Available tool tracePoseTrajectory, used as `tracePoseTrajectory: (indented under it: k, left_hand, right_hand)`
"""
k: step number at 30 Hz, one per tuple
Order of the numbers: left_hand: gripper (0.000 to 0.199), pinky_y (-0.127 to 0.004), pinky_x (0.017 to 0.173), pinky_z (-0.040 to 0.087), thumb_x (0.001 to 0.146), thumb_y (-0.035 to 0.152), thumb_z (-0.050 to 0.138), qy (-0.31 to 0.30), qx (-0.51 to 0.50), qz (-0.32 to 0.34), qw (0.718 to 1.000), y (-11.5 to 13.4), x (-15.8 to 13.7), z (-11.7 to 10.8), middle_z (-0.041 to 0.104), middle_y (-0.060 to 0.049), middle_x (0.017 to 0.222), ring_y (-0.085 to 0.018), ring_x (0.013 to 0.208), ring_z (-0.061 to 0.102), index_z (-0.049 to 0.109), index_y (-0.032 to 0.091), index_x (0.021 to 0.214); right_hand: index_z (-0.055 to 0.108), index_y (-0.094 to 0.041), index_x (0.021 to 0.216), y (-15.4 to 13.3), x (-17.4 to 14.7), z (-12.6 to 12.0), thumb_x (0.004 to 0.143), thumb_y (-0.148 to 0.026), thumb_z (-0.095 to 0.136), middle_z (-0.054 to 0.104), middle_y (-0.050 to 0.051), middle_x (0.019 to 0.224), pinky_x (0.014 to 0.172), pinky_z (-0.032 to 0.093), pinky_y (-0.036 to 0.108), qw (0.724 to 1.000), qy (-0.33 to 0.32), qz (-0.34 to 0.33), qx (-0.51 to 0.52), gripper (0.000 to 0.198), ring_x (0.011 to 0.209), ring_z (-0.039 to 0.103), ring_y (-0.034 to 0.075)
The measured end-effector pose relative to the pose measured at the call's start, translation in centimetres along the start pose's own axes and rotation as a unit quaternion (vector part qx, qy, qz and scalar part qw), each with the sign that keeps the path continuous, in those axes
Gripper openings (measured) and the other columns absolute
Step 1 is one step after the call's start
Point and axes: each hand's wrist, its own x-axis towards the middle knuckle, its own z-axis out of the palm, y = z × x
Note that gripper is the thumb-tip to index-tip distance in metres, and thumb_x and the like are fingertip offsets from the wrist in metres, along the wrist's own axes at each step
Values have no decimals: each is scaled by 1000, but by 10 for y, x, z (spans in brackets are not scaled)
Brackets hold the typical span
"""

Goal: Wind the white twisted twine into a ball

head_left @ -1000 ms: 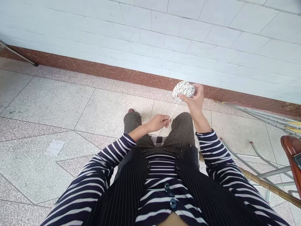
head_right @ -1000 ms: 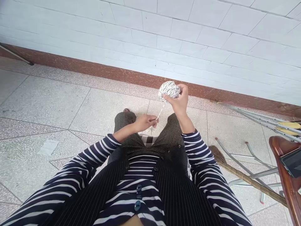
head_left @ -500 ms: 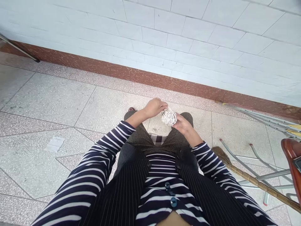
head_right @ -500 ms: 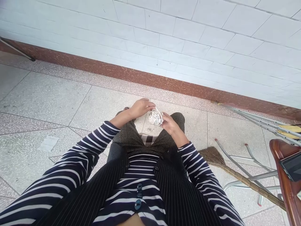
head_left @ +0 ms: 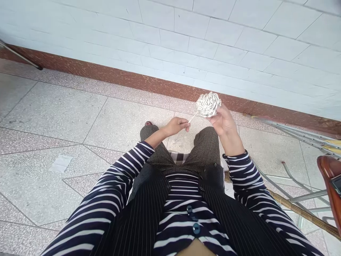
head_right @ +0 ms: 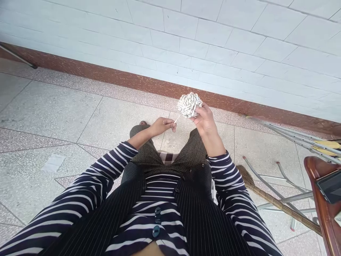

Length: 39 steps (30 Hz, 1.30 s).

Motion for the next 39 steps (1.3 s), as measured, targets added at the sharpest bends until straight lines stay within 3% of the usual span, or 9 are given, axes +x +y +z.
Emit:
tracePoseTrajectory:
  k: [2, 5, 8, 11, 14, 18, 25, 31, 39]
  left_hand:
    - [36, -26, 79, 46, 91, 39, 59, -47, -33, -9, 998, 4, -4, 1, 72, -4, 73, -14, 74, 63, 71, 14, 69]
    - [38, -25, 77, 47, 91, 41, 60, -91, -52, -11, 994, 16, -8, -2, 71, -4, 70, -13, 70, 63, 70, 14, 67]
    - [37, -23, 72, 45, 91, 40, 61, -98, -25, -1, 995, 26, -6, -13, 71, -4, 69, -11, 67, 61, 71, 13, 67]
    - [32, -22, 66, 42, 89, 36, 62, -75, 26, 10, 997, 30, 2, -27, 71, -2, 68, -10, 62, 58, 73, 14, 69]
    - [24, -22, 68, 43, 85, 32, 65, -72, 48, 30, 996, 29, 10, -35, 72, -1, 70, -11, 65, 61, 74, 15, 71]
    - [24, -24, 75, 47, 85, 31, 65, -113, 29, 42, 992, 32, 14, -37, 73, -2, 72, -13, 73, 66, 74, 16, 68]
    - [18, -26, 75, 46, 84, 30, 67, -92, 85, 33, 992, 35, 7, -45, 75, -2, 79, -14, 76, 65, 79, 17, 81]
    - [27, -31, 90, 50, 88, 35, 64, -29, -21, 29, 999, 24, 5, -38, 77, -7, 99, -19, 95, 69, 77, 15, 100]
    - [33, -35, 93, 50, 92, 43, 61, -10, -121, -9, 993, -4, -8, -31, 75, -8, 78, -18, 81, 70, 72, 12, 96]
  right_hand:
    - [51, -26, 105, 4, 12, -1, 63, -40, 83, 62, 6, 117, 95, 55, 49, 988, 72, -90, -105, 55, 111, 62, 26]
    - [47, -24, 109, 19, 23, -8, 55, -36, 85, 55, 8, 119, 103, 48, 52, 913, 174, -205, -306, 67, 115, 56, 28]
    - [49, -24, 109, 36, 21, -17, 52, -32, 83, 51, 9, 123, 106, 43, 54, 864, 177, -186, -434, 67, 120, 49, 31]
    - [53, -24, 107, 45, 14, -25, 51, -29, 83, 53, 7, 121, 102, 43, 50, 899, 86, -67, -423, 63, 116, 48, 30]
    - [60, -24, 104, 48, 6, -31, 51, -22, 83, 59, 4, 112, 93, 47, 42, 945, -91, 116, -293, 58, 106, 53, 27]
    - [68, -23, 103, 48, -2, -35, 58, -23, 80, 68, 4, 100, 78, 51, 35, 930, -221, 238, -174, 47, 91, 62, 23]
    - [69, -21, 117, 41, -17, -42, 56, -34, 81, 72, 8, 113, 88, 53, 38, 934, -261, 246, -3, 64, 99, 67, 26]
    - [59, -28, 138, 15, -29, -17, 55, -33, 82, 69, 5, 125, 103, 49, 43, 952, -241, 176, 64, 86, 119, 64, 29]
    - [63, -28, 131, -2, -31, -6, 50, -59, 80, 68, 10, 127, 98, 52, 54, 970, -177, 147, 72, 88, 124, 59, 37]
